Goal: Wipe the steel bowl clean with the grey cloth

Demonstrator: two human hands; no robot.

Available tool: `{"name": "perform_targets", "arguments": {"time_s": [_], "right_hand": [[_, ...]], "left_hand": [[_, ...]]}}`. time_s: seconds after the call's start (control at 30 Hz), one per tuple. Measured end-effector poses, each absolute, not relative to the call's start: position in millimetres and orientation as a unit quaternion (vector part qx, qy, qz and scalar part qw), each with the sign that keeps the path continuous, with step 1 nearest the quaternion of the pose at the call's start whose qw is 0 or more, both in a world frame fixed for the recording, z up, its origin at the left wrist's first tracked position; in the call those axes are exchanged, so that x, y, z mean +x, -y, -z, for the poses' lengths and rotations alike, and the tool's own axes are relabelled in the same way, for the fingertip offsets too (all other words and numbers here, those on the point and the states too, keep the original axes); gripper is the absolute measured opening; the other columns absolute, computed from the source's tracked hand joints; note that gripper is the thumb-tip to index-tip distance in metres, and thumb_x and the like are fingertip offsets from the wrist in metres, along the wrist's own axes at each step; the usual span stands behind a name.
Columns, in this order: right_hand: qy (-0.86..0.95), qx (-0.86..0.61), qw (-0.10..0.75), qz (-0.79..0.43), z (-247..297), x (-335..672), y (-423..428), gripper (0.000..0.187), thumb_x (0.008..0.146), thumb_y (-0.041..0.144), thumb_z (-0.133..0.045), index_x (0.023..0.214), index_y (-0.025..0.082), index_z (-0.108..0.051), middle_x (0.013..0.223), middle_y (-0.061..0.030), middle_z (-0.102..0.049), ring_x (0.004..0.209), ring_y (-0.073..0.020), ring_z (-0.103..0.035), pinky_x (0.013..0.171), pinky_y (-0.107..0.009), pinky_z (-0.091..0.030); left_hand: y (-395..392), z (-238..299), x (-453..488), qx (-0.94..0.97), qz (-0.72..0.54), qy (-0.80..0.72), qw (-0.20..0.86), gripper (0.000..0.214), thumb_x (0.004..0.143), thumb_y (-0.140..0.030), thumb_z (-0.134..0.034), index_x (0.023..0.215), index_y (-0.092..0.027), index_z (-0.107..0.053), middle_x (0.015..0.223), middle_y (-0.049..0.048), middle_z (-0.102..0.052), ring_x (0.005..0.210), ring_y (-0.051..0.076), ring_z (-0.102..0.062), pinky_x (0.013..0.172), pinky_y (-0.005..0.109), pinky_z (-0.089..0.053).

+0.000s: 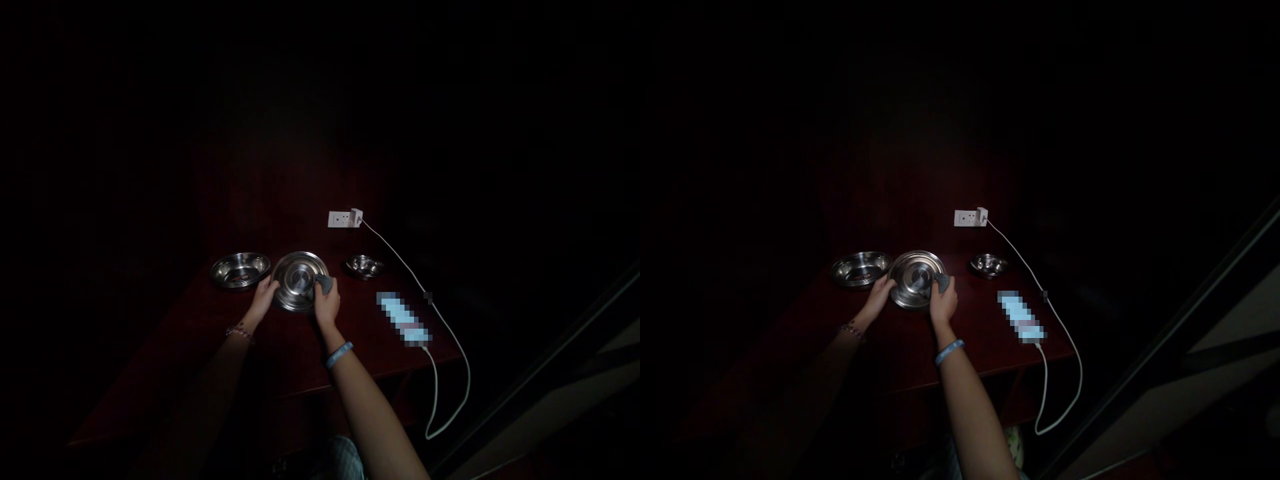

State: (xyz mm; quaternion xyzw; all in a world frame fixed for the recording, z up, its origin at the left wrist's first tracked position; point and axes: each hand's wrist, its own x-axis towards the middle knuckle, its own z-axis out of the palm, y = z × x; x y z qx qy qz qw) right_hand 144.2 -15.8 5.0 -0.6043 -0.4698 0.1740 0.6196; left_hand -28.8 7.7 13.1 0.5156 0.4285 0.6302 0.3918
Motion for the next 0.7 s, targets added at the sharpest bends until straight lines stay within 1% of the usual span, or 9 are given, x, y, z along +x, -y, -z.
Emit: {"name": "perform_targets", "arguments": {"time_s": [0.1,0.2,0.3,0.37,0.47,0.57,0.63,0.7], "right_hand": [[0.481,-0.607,0.610,-0.165,-6,143,17,0.027,0.085,0.040,-0.060,0.106,0.024,-0.066,0.090,-0.0060,-0.076,0.081,-0.0263,-0.070,0.074,-0.034,-0.051],[0.484,-0.602,0.613,-0.166,-6,143,16,0.027,0.085,0.040,-0.059,0.105,0.023,-0.066,0.091,-0.0067,-0.076,0.081,-0.0269,-0.070,0.074,-0.034,-0.051],[0.475,-0.594,0.627,-0.169,-4,144,15,0.028,0.085,0.040,-0.060,0.106,0.023,-0.066,0.092,-0.0070,-0.077,0.082,-0.0263,-0.071,0.076,-0.034,-0.051],[0.471,-0.590,0.634,-0.168,-3,145,14,0.029,0.085,0.041,-0.059,0.108,0.023,-0.066,0.091,-0.0063,-0.077,0.081,-0.0261,-0.071,0.077,-0.034,-0.052],[0.467,-0.588,0.639,-0.167,-3,145,14,0.029,0.086,0.041,-0.058,0.107,0.023,-0.066,0.091,-0.0064,-0.077,0.081,-0.0266,-0.071,0.076,-0.035,-0.052],[0.459,-0.591,0.641,-0.169,-3,145,14,0.028,0.085,0.042,-0.059,0.105,0.023,-0.065,0.091,-0.0068,-0.077,0.082,-0.0273,-0.072,0.075,-0.035,-0.052],[0.454,-0.591,0.644,-0.174,-4,145,14,0.027,0.085,0.043,-0.059,0.104,0.024,-0.064,0.092,-0.0072,-0.077,0.083,-0.0277,-0.072,0.076,-0.035,-0.052],[0.447,-0.588,0.649,-0.181,-5,145,14,0.027,0.085,0.043,-0.058,0.103,0.023,-0.063,0.094,-0.0082,-0.077,0.086,-0.0280,-0.072,0.077,-0.035,-0.052]], "left_hand": [[-7,-13,-28,0.510,-0.638,-0.439,0.374,0.018,0.064,-0.041,-0.059,0.068,-0.024,-0.058,0.067,0.0009,-0.058,0.086,0.026,-0.059,0.082,0.037,-0.049],[-5,-13,-26,0.508,-0.645,-0.435,0.370,0.021,0.069,-0.043,-0.060,0.073,-0.023,-0.063,0.075,0.0038,-0.066,0.094,0.028,-0.062,0.089,0.039,-0.052],[-4,-13,-21,0.510,-0.648,-0.421,0.378,0.030,0.074,-0.044,-0.063,0.092,-0.020,-0.071,0.097,0.0077,-0.075,0.111,0.032,-0.064,0.101,0.043,-0.050],[-3,-12,-18,0.511,-0.646,-0.417,0.384,0.040,0.077,-0.043,-0.066,0.108,-0.020,-0.072,0.114,0.0092,-0.076,0.124,0.033,-0.061,0.110,0.045,-0.046],[-3,-12,-15,0.527,-0.646,-0.402,0.380,0.057,0.080,-0.041,-0.069,0.133,-0.021,-0.064,0.139,0.0098,-0.067,0.141,0.032,-0.052,0.122,0.044,-0.036],[-4,-11,-15,0.554,-0.649,-0.368,0.368,0.072,0.082,-0.040,-0.069,0.150,-0.026,-0.048,0.161,0.0088,-0.049,0.152,0.029,-0.040,0.127,0.043,-0.028],[-5,-9,-15,0.562,-0.647,-0.360,0.369,0.079,0.082,-0.038,-0.070,0.155,-0.027,-0.041,0.165,0.0094,-0.043,0.154,0.029,-0.037,0.128,0.043,-0.027],[-6,-6,-14,0.558,-0.642,-0.368,0.376,0.084,0.081,-0.038,-0.071,0.156,-0.025,-0.037,0.164,0.0117,-0.043,0.154,0.029,-0.038,0.128,0.043,-0.027]]}}
